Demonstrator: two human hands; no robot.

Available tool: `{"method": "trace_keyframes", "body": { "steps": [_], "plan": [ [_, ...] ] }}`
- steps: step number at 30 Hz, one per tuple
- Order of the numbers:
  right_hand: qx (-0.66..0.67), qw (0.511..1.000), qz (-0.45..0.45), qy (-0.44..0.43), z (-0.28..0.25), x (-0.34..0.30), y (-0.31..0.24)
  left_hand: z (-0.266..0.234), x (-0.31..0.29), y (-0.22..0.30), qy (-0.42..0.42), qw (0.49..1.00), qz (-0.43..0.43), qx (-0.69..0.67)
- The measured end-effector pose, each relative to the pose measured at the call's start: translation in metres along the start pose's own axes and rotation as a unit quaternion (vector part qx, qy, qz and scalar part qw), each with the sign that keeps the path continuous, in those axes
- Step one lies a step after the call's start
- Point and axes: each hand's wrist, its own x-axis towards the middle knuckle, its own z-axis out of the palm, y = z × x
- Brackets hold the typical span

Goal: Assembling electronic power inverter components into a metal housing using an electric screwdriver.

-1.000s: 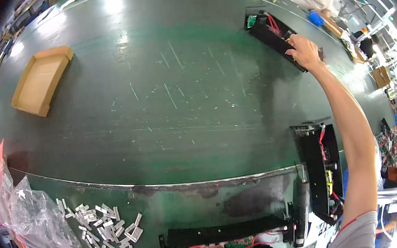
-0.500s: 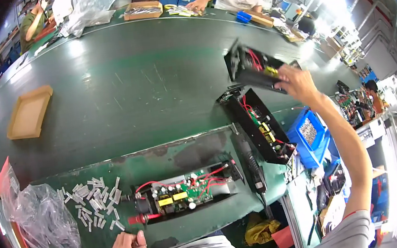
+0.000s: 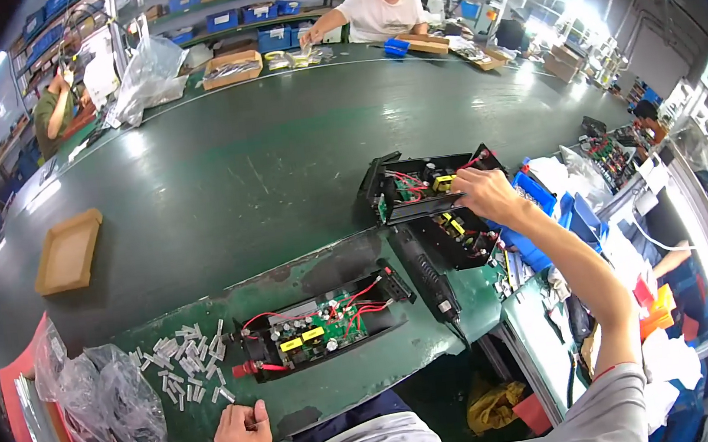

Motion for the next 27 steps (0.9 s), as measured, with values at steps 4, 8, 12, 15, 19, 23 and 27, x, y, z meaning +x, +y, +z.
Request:
{"method": "trace_keyframes", "body": {
  "steps": [4, 8, 12, 15, 19, 23, 27],
  "plan": [
    [0.007, 0.999, 0.038, 0.033, 0.003, -0.001, -0.013, 0.002, -0.003, -0.005, 0.001, 1.000, 0.001, 0.004],
    [0.033, 0.996, 0.059, 0.052, 0.005, -0.004, -0.021, -0.002, -0.005, -0.005, -0.014, 1.000, -0.012, 0.011],
    [0.044, 0.991, 0.073, 0.102, -0.003, -0.016, -0.031, -0.001, -0.005, -0.007, -0.025, 1.000, -0.012, 0.012],
    [0.057, 0.982, 0.098, 0.152, -0.019, -0.031, -0.042, -0.001, -0.004, 0.000, -0.031, 0.999, -0.027, 0.009],
    [0.043, 0.948, 0.188, 0.255, -0.043, -0.059, -0.046, -0.007, -0.002, 0.004, -0.046, 0.997, -0.049, 0.046],
    [0.108, 0.903, 0.343, 0.235, -0.040, -0.118, -0.040, -0.001, 0.001, -0.007, -0.066, 0.995, -0.055, 0.052],
    [0.144, 0.882, 0.450, 0.000, -0.008, -0.184, -0.045, 0.003, 0.002, -0.009, -0.061, 0.995, -0.029, 0.077]
  ]
}}
